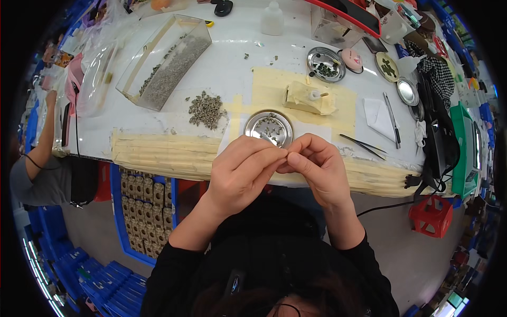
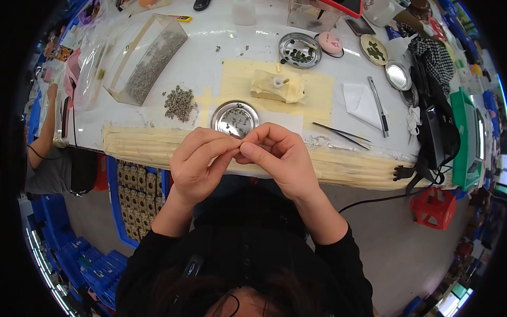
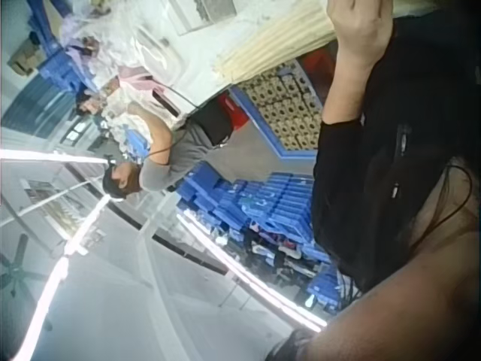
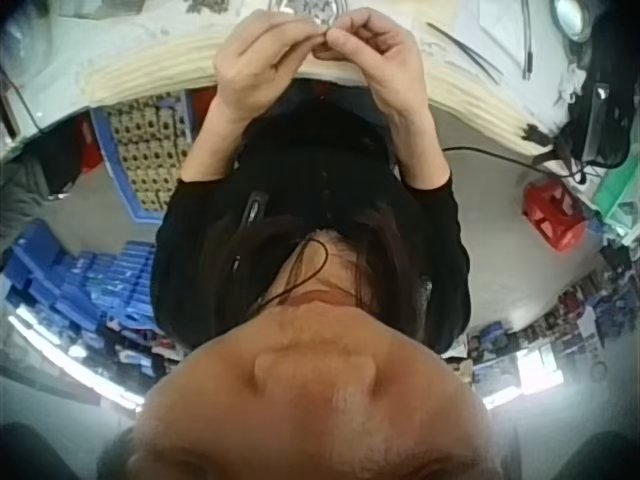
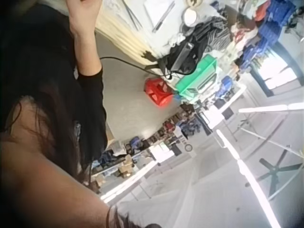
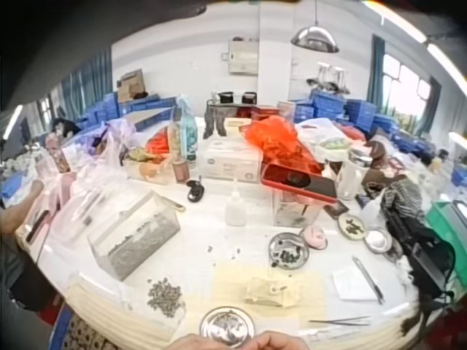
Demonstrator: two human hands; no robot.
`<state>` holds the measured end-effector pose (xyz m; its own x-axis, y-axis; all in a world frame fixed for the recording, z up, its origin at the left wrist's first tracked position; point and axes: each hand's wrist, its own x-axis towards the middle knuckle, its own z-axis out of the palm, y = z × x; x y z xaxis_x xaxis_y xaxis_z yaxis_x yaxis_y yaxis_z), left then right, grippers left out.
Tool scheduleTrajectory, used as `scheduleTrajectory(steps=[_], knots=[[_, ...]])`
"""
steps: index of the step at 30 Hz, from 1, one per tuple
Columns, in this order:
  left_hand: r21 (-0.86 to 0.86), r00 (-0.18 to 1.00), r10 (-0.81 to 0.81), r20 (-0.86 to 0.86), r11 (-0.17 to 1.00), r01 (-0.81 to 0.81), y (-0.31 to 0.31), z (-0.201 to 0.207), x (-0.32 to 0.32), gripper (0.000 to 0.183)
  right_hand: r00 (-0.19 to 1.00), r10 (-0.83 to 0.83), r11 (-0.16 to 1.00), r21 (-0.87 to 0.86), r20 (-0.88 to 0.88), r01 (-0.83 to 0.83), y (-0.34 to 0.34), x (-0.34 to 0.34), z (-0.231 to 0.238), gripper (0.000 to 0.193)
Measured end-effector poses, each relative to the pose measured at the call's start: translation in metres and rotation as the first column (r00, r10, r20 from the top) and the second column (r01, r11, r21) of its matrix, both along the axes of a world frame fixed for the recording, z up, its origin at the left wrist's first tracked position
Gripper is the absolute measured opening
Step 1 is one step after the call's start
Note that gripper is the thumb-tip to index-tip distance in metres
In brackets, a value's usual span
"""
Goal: Manually assemble small electronic components by placing tiny pins into circular connectors.
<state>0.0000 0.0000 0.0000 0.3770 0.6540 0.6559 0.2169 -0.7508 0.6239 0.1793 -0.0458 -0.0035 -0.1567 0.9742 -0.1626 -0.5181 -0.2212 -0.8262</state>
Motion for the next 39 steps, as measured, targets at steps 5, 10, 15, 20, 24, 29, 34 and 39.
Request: scheduleTrajectory(steps=[5, 10, 15, 20, 24, 29, 34, 39], knots=[[-0.085, 0.992, -0.050, 0.120, 0.995, 0.061, -0.003, 0.002, 0.000, 0.022, 0.976, 0.081, 0.994, -0.052, -0.202, -0.094, 0.001, 0.001, -0.002, 0.011], [-0.176, 0.973, -0.094, 0.213, 0.976, 0.132, -0.005, -0.004, -0.001, 0.022, 0.968, 0.111, 0.989, -0.070, -0.224, -0.130, 0.000, 0.002, 0.000, 0.011], [-0.175, 0.981, -0.045, 0.189, 0.981, 0.079, -0.006, -0.003, 0.001, 0.022, 0.982, 0.055, 0.994, -0.081, -0.180, -0.071, -0.001, -0.001, 0.000, 0.013], [-0.196, 0.982, -0.043, 0.183, 0.977, 0.080, -0.006, 0.000, 0.002, 0.021, 0.987, 0.064, 0.995, -0.063, -0.150, -0.074, -0.002, -0.003, 0.000, 0.014], [-0.327, 0.955, -0.060, 0.291, 0.932, 0.158, -0.006, -0.005, 0.000, 0.020, 0.985, 0.088, 0.994, -0.044, -0.151, -0.096, -0.002, -0.005, 0.000, 0.015], [-0.306, 0.966, -0.031, 0.255, 0.946, 0.111, -0.007, -0.002, 0.002, 0.020, 0.995, 0.065, 0.996, -0.050, -0.080, -0.070, -0.002, -0.006, 0.001, 0.016], [-0.011, 0.998, 0.050, 0.037, 0.999, -0.049, -0.005, 0.007, 0.002, 0.023, 0.999, 0.008, 1.000, 0.027, 0.040, -0.009, -0.003, -0.007, 0.004, 0.014], [0.097, 0.993, 0.079, -0.086, 0.993, -0.071, -0.006, 0.011, 0.000, 0.025, 0.996, -0.011, 0.998, 0.070, 0.087, 0.005, -0.002, -0.005, 0.000, 0.013]])
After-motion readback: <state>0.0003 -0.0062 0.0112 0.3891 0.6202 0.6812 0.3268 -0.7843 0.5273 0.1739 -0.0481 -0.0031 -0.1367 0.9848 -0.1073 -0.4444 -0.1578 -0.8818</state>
